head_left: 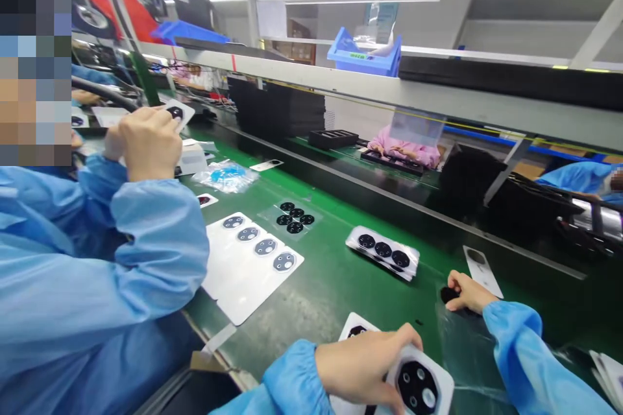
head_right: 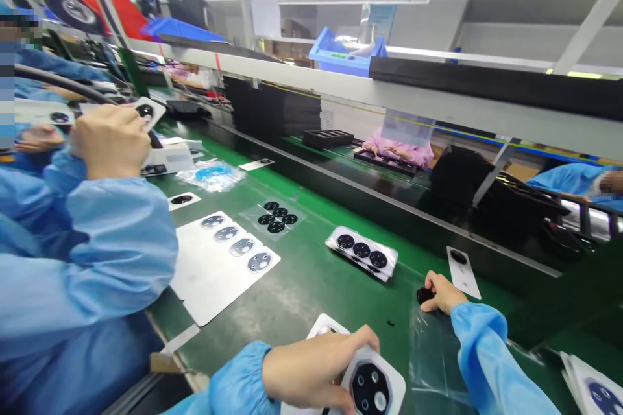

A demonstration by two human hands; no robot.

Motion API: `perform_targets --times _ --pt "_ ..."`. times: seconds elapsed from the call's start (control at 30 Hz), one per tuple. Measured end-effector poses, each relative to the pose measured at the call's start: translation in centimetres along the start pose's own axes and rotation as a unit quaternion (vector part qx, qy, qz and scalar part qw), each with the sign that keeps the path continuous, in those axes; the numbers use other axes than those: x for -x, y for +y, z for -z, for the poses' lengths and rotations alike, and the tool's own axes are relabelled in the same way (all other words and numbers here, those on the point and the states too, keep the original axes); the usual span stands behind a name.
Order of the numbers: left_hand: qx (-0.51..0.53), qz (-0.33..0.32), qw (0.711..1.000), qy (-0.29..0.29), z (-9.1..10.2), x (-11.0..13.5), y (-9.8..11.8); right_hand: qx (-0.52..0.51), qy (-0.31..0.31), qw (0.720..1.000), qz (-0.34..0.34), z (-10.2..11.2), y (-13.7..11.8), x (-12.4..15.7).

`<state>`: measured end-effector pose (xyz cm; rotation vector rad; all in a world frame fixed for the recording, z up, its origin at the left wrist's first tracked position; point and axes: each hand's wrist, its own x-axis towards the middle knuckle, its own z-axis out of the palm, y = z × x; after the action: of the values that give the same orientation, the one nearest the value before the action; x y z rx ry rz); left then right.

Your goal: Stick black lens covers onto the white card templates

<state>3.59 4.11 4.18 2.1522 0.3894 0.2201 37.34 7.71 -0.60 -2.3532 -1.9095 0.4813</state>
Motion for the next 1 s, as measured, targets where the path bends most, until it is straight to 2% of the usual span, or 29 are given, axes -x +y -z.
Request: perform_targets --times 0.1,0.17,0.23,0.3,0.4,0.5,0.63,0.77,0.9,1.0 --pt "0.187 0.026 0.982 -0.007 -0.3 1.1 0.4 -0.005 0.025 1.0 -0.004 -0.2 0.1 0.6" --pt "0.346 0.04 0.937 0.007 -0.8 1.8 0.7 -0.008 0.047 0.999 -0.004 -0.3 0.1 1.3" --pt "0.48 0.054 0.875 0.037 -1.6 2.4 0.7 -0.011 0.071 0.997 0.002 -0.6 0.1 2.0" --pt "0.556 0.068 0.825 0.077 -2.4 3.0 0.6 -0.013 0.093 0.995 0.014 -0.9 0.2 2.5" --pt "0.601 0.071 0.789 0.11 -3.6 3.8 0.2 -0.019 0.119 0.992 0.033 -1.3 0.3 3.0" --pt "0.61 0.071 0.78 0.116 -4.4 4.2 0.1 -0.025 0.13 0.991 0.033 -1.6 0.5 3.2" --pt "0.584 0.098 0.795 0.134 -4.9 4.3 0.2 -0.025 0.11 0.993 0.023 -1.5 0.6 3.3" --pt "0.565 0.092 0.809 0.131 -5.2 4.1 -0.6 -0.019 0.094 0.995 0.014 -1.4 0.6 3.4" --pt "0.556 0.076 0.82 0.117 -5.8 3.7 -1.8 -0.016 0.113 0.993 0.018 -1.2 0.1 4.1" --pt "0.558 0.07 0.818 0.123 -5.9 3.6 -1.8 -0.02 0.13 0.991 0.032 -0.9 -0.5 4.9"
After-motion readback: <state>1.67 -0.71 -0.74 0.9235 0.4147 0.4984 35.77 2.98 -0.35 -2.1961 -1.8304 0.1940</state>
